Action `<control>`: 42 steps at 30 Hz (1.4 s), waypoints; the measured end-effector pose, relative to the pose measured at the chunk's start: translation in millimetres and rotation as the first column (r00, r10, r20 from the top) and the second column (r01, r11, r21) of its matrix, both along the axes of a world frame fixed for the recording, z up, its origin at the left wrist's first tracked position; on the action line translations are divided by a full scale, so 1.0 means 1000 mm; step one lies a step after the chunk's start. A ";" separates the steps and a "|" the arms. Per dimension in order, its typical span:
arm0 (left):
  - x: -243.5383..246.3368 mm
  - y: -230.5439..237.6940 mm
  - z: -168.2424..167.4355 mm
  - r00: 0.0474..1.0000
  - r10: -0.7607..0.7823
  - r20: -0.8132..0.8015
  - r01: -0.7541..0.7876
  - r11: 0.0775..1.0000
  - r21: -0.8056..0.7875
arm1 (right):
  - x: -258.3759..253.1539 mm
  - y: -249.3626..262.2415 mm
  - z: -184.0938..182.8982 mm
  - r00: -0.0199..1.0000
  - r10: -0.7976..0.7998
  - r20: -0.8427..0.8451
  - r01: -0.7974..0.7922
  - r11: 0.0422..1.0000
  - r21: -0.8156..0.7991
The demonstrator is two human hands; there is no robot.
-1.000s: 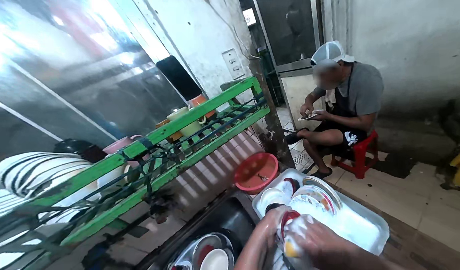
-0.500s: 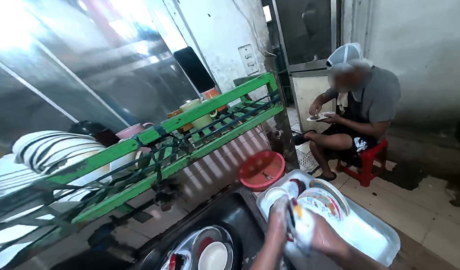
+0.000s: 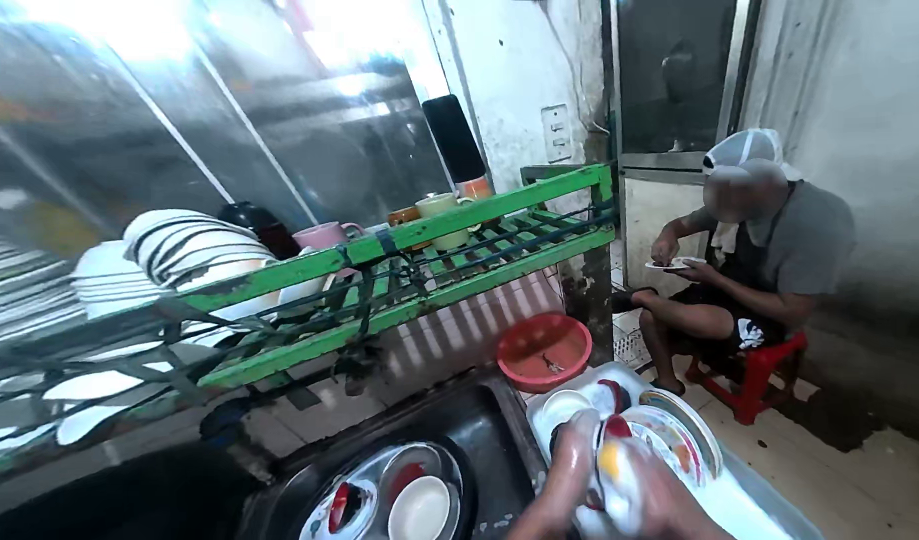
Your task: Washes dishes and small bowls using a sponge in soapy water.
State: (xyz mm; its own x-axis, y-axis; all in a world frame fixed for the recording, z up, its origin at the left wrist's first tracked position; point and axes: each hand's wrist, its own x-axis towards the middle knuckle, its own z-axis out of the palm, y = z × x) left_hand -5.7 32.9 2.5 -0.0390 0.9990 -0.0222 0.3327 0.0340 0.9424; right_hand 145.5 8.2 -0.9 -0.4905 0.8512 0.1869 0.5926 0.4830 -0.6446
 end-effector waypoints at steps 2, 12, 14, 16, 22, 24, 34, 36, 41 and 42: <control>-0.008 0.006 0.003 0.988 -0.131 0.087 0.150 0.951 -0.271 | 0.015 -0.006 -0.017 0.978 0.144 0.149 -0.177 0.954 0.244; 0.000 0.002 0.003 0.973 -0.131 0.192 0.166 0.970 -0.177 | 0.013 -0.011 -0.006 0.993 0.073 0.093 -0.088 0.980 0.176; 0.001 0.005 0.000 0.960 -0.090 0.266 0.165 0.946 -0.277 | 0.016 -0.007 -0.015 0.993 0.074 0.093 -0.092 0.974 0.208; 0.010 0.002 0.004 0.990 -0.040 0.133 0.060 0.987 -0.147 | 0.002 0.000 -0.007 0.990 -0.136 -0.025 0.135 0.989 -0.060; -0.008 -0.005 -0.004 0.930 -0.005 0.368 0.100 0.966 -0.240 | 0.011 0.005 -0.008 0.998 0.042 0.051 -0.037 0.994 -0.106; -0.030 -0.009 -0.006 0.791 0.122 0.600 0.155 0.908 -0.389 | 0.028 -0.001 -0.014 0.991 0.119 0.055 -0.118 0.993 -0.019; -0.042 -0.022 -0.018 0.368 0.202 0.908 0.328 0.885 -0.330 | 0.047 -0.008 -0.040 0.732 0.362 0.576 -0.299 0.932 -0.205; -0.038 -0.022 -0.020 0.402 0.205 0.892 0.293 0.895 -0.337 | 0.043 -0.003 -0.034 0.721 0.280 0.634 -0.203 0.960 -0.194; -0.030 -0.022 -0.022 0.629 0.221 0.745 0.111 0.923 -0.368 | 0.039 -0.008 -0.036 0.709 0.311 0.633 -0.191 0.949 -0.252; -0.028 -0.023 -0.023 0.684 0.202 0.701 0.072 0.938 -0.340 | 0.040 -0.004 -0.036 0.714 0.278 0.642 -0.147 0.957 -0.250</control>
